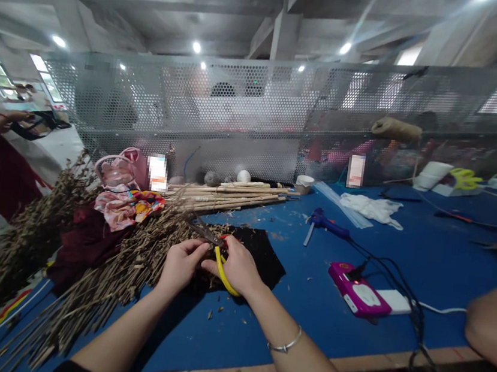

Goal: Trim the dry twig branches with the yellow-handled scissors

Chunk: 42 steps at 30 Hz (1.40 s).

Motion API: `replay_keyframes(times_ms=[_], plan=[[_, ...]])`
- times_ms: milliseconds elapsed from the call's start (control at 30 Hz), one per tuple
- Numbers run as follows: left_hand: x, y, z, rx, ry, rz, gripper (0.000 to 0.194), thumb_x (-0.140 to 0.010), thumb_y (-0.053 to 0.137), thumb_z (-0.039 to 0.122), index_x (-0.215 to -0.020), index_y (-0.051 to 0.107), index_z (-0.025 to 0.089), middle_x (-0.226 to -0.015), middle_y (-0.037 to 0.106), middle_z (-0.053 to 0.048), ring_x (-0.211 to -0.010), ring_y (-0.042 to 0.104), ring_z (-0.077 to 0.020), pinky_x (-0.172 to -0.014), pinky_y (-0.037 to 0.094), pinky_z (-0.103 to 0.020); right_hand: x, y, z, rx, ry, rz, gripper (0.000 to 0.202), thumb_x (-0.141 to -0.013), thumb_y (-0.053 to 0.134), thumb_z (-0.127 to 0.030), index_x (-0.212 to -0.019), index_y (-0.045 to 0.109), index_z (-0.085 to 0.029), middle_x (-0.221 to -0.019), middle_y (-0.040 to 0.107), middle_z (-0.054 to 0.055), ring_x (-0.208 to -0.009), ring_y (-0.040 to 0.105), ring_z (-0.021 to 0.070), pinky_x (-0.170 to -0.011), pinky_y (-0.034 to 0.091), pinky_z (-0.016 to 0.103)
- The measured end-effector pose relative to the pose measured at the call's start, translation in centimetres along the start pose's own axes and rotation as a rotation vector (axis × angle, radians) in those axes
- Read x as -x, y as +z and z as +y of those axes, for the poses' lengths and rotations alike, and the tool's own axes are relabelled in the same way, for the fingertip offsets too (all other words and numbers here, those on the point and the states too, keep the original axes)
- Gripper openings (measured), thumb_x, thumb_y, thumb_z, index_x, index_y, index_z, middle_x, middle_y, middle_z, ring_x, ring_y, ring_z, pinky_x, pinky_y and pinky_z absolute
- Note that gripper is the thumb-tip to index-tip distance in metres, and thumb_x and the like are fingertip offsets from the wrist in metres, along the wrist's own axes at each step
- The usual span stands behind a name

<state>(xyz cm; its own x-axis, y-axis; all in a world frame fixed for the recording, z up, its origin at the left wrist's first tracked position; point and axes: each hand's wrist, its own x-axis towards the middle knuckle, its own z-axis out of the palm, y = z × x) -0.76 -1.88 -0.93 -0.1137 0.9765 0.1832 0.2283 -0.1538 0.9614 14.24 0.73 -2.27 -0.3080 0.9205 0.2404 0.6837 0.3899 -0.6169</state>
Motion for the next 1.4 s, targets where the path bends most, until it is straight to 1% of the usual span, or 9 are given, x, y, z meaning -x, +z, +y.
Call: replay_keyframes(times_ms=[233, 467, 667, 867, 933, 1033, 1133, 1233, 1400], plan=[[0.0, 0.1, -0.1, 0.006, 0.000, 0.023, 0.028, -0.072, 0.054, 0.036, -0.078, 0.069, 0.013, -0.074, 0.069, -0.006, -0.068, 0.060, -0.0164, -0.065, 0.045, -0.025, -0.1, 0.1, 0.0, -0.012, -0.040, 0.034, 0.051, -0.062, 0.068, -0.042, -0.103, 0.047, -0.020, -0.095, 0.056, 0.006, -0.089, 0.054, 0.0209, -0.075, 0.039, 0.030], [0.1, 0.0, 0.0, 0.012, 0.005, 0.028, 0.026, -0.071, 0.056, 0.035, -0.076, 0.069, 0.013, -0.074, 0.069, -0.006, -0.067, 0.061, -0.0164, -0.065, 0.045, -0.025, -0.1, 0.0, -0.3, 0.030, -0.028, 0.047, 0.052, -0.060, 0.069, -0.044, -0.101, 0.048, -0.020, -0.093, 0.056, 0.006, -0.088, 0.054, 0.0215, -0.074, 0.039, 0.031], [0.0, 0.0, 0.2, 0.018, -0.001, 0.029, 0.026, -0.071, 0.057, 0.035, -0.076, 0.069, 0.013, -0.073, 0.069, -0.005, -0.066, 0.061, -0.0160, -0.063, 0.045, -0.024, 0.3, 0.1, -0.7, 0.028, 0.043, 0.025, 0.049, -0.061, 0.068, -0.045, -0.100, 0.048, -0.022, -0.082, 0.060, 0.003, -0.078, 0.059, 0.0198, -0.063, 0.038, 0.025], [0.1, -0.1, 0.4, 0.046, -0.004, 0.039, 0.025, -0.071, 0.057, 0.033, -0.080, 0.069, 0.013, -0.076, 0.069, -0.006, -0.069, 0.062, -0.0165, -0.066, 0.046, -0.025, 0.1, -0.1, -0.9, 0.120, 0.090, 0.033, 0.042, -0.061, 0.065, -0.050, -0.090, 0.050, -0.023, -0.068, 0.060, -0.001, -0.065, 0.058, 0.0174, -0.052, 0.032, 0.021], [0.0, -0.1, 0.3, 0.051, -0.008, 0.049, 0.026, -0.071, 0.057, 0.033, -0.081, 0.069, 0.013, -0.077, 0.069, -0.007, -0.069, 0.062, -0.0168, -0.067, 0.046, -0.025, 0.1, 0.0, -0.8, 0.143, 0.101, 0.032, 0.040, -0.062, 0.064, -0.050, -0.088, 0.051, -0.023, -0.066, 0.060, -0.001, -0.063, 0.058, 0.0171, -0.051, 0.031, 0.021], [-0.1, -0.1, -0.1, 0.065, -0.022, 0.070, 0.028, -0.071, 0.057, 0.036, -0.083, 0.068, 0.013, -0.078, 0.069, -0.007, -0.070, 0.062, -0.0169, -0.066, 0.046, -0.025, 0.0, 0.1, -0.7, 0.143, 0.105, 0.026, 0.041, -0.063, 0.065, -0.049, -0.091, 0.051, -0.023, -0.072, 0.061, 0.001, -0.068, 0.059, 0.0178, -0.054, 0.032, 0.021], [-0.3, -0.2, -0.4, 0.042, -0.026, 0.081, 0.030, -0.071, 0.056, 0.039, -0.080, 0.068, 0.013, -0.072, 0.068, -0.006, -0.065, 0.060, -0.0159, -0.061, 0.046, -0.024, 0.1, 0.2, -0.7, 0.110, 0.082, 0.015, 0.047, -0.062, 0.067, -0.046, -0.098, 0.050, -0.022, -0.083, 0.062, 0.003, -0.077, 0.060, 0.0187, -0.059, 0.035, 0.023], [-0.3, -0.2, -0.6, 0.015, -0.011, 0.074, 0.030, -0.071, 0.056, 0.039, -0.077, 0.068, 0.012, -0.069, 0.068, -0.005, -0.062, 0.059, -0.0151, -0.060, 0.045, -0.023, 0.1, 0.1, -0.9, 0.092, 0.065, 0.014, 0.050, -0.060, 0.069, -0.045, -0.100, 0.050, -0.021, -0.090, 0.061, 0.005, -0.083, 0.059, 0.0197, -0.064, 0.037, 0.024], [-0.3, -0.3, -0.4, 0.008, -0.002, 0.047, 0.029, -0.071, 0.055, 0.038, -0.078, 0.068, 0.013, -0.071, 0.068, -0.004, -0.064, 0.059, -0.0150, -0.061, 0.044, -0.023, 0.1, -0.2, -1.0, 0.068, 0.104, -0.018, 0.047, -0.061, 0.069, -0.044, -0.098, 0.050, -0.022, -0.085, 0.063, 0.004, -0.082, 0.060, 0.0205, -0.064, 0.038, 0.024]])
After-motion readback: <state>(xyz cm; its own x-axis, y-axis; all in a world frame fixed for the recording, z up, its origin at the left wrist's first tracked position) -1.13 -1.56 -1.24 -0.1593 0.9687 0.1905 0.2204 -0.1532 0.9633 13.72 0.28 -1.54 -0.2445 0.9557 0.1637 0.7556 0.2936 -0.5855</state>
